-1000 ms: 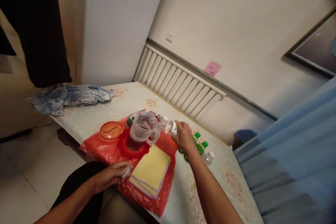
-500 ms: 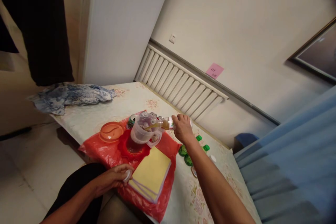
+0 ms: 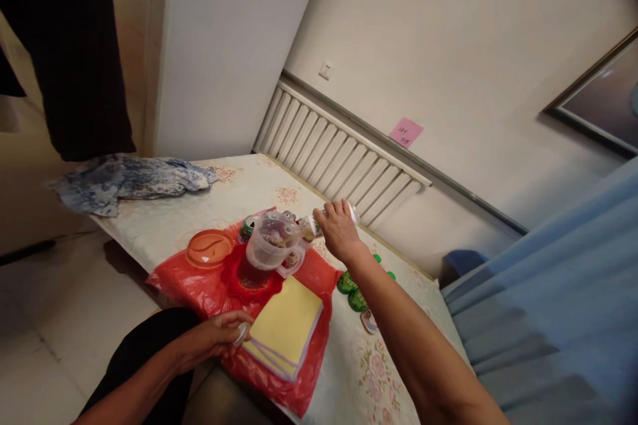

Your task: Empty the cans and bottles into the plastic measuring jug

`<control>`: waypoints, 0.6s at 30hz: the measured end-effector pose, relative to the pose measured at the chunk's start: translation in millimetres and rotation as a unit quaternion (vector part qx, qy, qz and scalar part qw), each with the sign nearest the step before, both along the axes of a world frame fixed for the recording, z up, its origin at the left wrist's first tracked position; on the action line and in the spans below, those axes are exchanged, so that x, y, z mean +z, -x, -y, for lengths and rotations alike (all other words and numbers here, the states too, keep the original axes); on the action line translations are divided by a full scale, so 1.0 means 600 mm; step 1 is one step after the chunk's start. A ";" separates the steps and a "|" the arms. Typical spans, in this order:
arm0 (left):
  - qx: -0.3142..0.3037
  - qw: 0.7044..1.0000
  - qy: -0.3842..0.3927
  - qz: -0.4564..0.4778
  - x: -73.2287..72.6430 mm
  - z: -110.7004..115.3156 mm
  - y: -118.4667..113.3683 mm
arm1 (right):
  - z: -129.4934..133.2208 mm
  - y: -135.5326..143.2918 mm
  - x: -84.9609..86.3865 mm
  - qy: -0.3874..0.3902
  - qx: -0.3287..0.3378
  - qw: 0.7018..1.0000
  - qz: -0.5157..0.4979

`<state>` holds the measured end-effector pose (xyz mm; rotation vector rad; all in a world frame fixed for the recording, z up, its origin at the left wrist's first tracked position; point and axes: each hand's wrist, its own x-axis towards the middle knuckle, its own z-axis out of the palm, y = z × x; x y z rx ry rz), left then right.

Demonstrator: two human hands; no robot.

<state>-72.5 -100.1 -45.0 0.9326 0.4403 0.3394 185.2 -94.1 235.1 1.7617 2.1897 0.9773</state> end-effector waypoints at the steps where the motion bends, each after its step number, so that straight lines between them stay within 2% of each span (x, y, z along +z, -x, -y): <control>1: -0.002 1.000 0.001 -0.001 -0.002 0.000 0.000 | -0.001 0.004 0.001 0.000 0.004 1.000 0.003; 7: -0.003 1.000 0.002 0.005 -0.007 0.000 0.002 | -0.002 0.019 0.002 0.012 0.003 1.000 -0.008; 12: 0.013 1.000 0.003 0.005 0.002 0.000 0.010 | 0.006 0.008 -0.020 0.014 -0.050 0.997 -0.062; 15: 0.027 1.000 0.001 0.012 0.020 0.002 0.012 | 0.014 -0.008 -0.045 0.008 -0.087 0.987 -0.134; 18: 0.047 0.999 -0.025 0.009 0.057 0.005 0.006 | 0.027 -0.027 -0.073 0.013 -0.103 0.962 -0.254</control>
